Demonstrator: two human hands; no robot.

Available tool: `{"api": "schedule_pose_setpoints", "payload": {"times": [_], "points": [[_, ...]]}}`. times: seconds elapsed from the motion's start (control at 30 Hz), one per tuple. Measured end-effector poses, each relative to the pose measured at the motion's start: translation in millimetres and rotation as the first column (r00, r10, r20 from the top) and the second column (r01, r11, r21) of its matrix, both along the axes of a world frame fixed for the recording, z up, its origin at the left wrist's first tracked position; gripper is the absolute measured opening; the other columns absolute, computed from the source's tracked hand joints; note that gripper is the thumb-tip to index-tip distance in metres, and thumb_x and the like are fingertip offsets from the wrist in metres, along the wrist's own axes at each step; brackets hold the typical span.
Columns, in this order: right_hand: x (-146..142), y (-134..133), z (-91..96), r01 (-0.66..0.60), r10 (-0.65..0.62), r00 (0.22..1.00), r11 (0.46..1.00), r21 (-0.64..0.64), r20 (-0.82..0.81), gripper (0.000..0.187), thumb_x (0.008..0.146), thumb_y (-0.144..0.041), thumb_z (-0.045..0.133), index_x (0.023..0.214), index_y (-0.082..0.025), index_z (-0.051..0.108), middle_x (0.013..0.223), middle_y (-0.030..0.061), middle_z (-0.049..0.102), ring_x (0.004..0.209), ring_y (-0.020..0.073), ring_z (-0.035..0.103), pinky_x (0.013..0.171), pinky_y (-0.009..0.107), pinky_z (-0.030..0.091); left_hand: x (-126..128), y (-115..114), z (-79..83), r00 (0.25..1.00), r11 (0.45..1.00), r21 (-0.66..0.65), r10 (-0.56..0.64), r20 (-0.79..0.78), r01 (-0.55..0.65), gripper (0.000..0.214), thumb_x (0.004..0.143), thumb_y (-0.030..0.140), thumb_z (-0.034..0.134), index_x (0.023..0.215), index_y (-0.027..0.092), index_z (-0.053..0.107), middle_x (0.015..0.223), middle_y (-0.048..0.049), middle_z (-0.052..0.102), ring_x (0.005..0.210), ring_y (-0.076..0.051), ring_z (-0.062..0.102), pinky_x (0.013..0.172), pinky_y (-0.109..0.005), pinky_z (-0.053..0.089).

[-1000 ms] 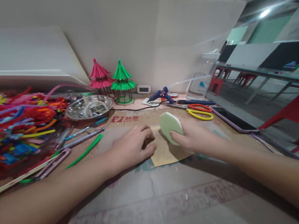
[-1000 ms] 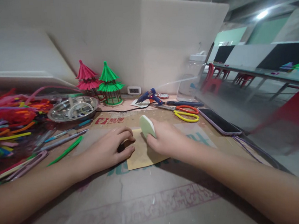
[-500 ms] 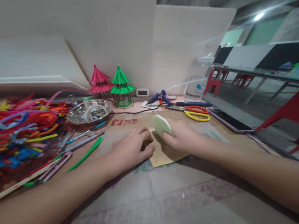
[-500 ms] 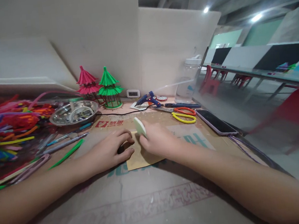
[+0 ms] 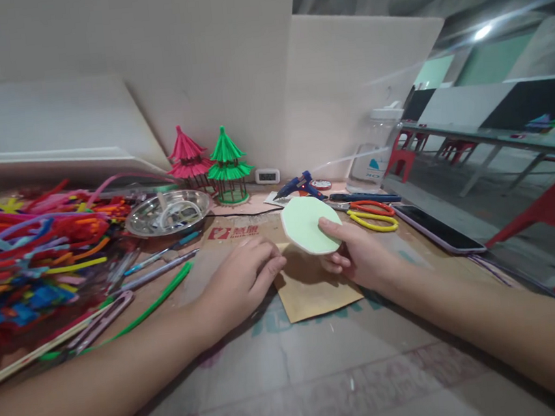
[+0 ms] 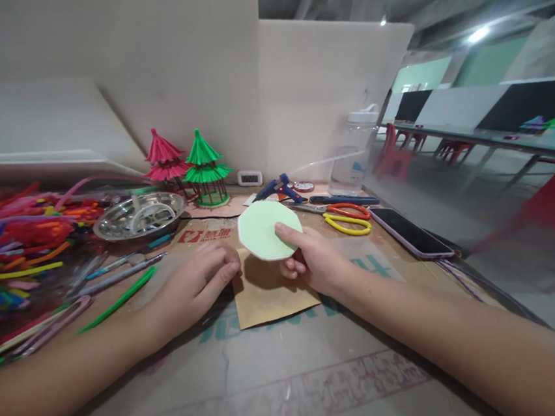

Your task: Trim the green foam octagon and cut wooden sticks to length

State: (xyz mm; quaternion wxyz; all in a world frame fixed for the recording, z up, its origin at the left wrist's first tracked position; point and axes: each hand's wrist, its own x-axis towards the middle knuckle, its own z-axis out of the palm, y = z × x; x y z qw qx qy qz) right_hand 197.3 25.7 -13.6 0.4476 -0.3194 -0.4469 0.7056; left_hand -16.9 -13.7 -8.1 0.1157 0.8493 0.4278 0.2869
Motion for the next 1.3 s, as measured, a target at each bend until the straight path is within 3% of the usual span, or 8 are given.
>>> {"api": "schedule_pose_setpoints", "payload": {"times": [0.23,0.37,0.53,0.67,0.87,1.03,1.2,1.3], "points": [[-5.1,-7.8,-4.8,-0.102,0.102,0.995,0.995,0.007,0.023,0.038,0.073,-0.050,0.074,0.077,-0.016,0.058,0.043,-0.0072,0.048,0.032,0.0034,0.027,0.033,0.017,0.032,-1.2,-5.9,0.2,0.991,0.996,0.076,-0.053,0.120,0.044,0.021,0.091,0.039,0.056,0.092,0.018,0.059,0.095,-0.0036,0.063,0.095,-0.020,0.054,0.085,-0.033,0.040],[-6.1,-6.7,-8.2,-0.132,0.122,0.985,0.988,0.076,0.122,0.044,0.070,-0.056,0.074,0.075,-0.016,0.057,0.041,-0.0058,0.048,0.033,0.0061,0.036,0.033,0.018,0.034,-2.3,-6.6,-0.3,0.983,0.996,0.085,-0.053,0.176,0.039,0.022,0.093,0.036,0.052,0.087,0.017,0.060,0.092,-0.0046,0.063,0.092,-0.020,0.055,0.083,-0.033,0.040],[-7.3,-8.2,-10.8,-0.108,0.088,0.979,0.989,0.098,0.185,0.048,0.064,-0.057,0.078,0.081,-0.016,0.058,0.056,-0.0033,0.057,0.039,0.0069,0.047,0.035,0.018,0.038,-2.0,-8.4,2.5,0.980,0.998,0.056,-0.005,0.201,-0.006,0.025,0.094,0.034,0.048,0.081,0.016,0.059,0.088,-0.0061,0.061,0.087,-0.021,0.054,0.079,-0.034,0.041],[-7.5,-9.6,-10.1,-0.136,0.117,0.979,0.985,0.107,0.168,0.044,0.069,-0.056,0.073,0.079,-0.015,0.060,0.056,-0.0009,0.058,0.040,0.0079,0.047,0.035,0.019,0.036,-1.9,-8.3,4.0,0.982,0.999,0.042,-0.008,0.191,0.000,0.026,0.096,0.032,0.043,0.081,0.016,0.058,0.084,-0.0056,0.059,0.083,-0.020,0.053,0.076,-0.033,0.041],[-7.8,-9.3,-9.8,-0.199,0.198,0.977,0.980,0.005,0.078,0.040,0.078,-0.054,0.057,0.075,-0.015,0.062,0.042,-0.0015,0.050,0.036,0.0101,0.043,0.037,0.022,0.039,-2.4,-6.5,2.9,0.966,0.996,0.084,-0.054,0.253,0.034,0.021,0.098,0.023,0.038,0.087,0.017,0.056,0.089,-0.0044,0.059,0.087,-0.018,0.054,0.081,-0.030,0.041],[-9.2,-10.9,-8.1,-0.141,0.139,0.986,0.990,0.014,0.091,0.038,0.075,-0.054,0.061,0.072,-0.015,0.060,0.044,-0.0014,0.051,0.036,0.0095,0.042,0.037,0.021,0.038,-2.6,-6.6,3.5,0.973,0.996,0.090,-0.047,0.227,0.028,0.021,0.097,0.024,0.041,0.086,0.017,0.057,0.088,-0.0039,0.060,0.087,-0.018,0.054,0.080,-0.030,0.041],[-6.9,-9.6,-3.8,-0.009,-0.008,0.992,0.991,0.132,0.129,0.039,0.075,-0.054,0.067,0.072,-0.016,0.057,0.047,-0.0039,0.050,0.037,0.0081,0.043,0.036,0.020,0.033,-1.2,-7.7,4.3,0.991,1.000,0.014,-0.026,0.128,0.024,0.034,0.098,0.030,0.035,0.072,0.018,0.053,0.079,-0.0037,0.058,0.082,-0.019,0.052,0.079,-0.033,0.041],[-2.7,-3.1,-2.6,0.062,-0.094,0.983,0.978,0.199,0.156,0.039,0.077,-0.055,0.067,0.077,-0.017,0.057,0.051,-0.0043,0.051,0.039,0.0079,0.044,0.036,0.021,0.030,-1.3,-8.7,1.5,0.988,0.999,-0.032,0.029,0.154,-0.024,0.027,0.095,0.022,0.032,0.074,0.019,0.049,0.076,-0.0019,0.055,0.076,-0.017,0.051,0.074,-0.032,0.042]]}}
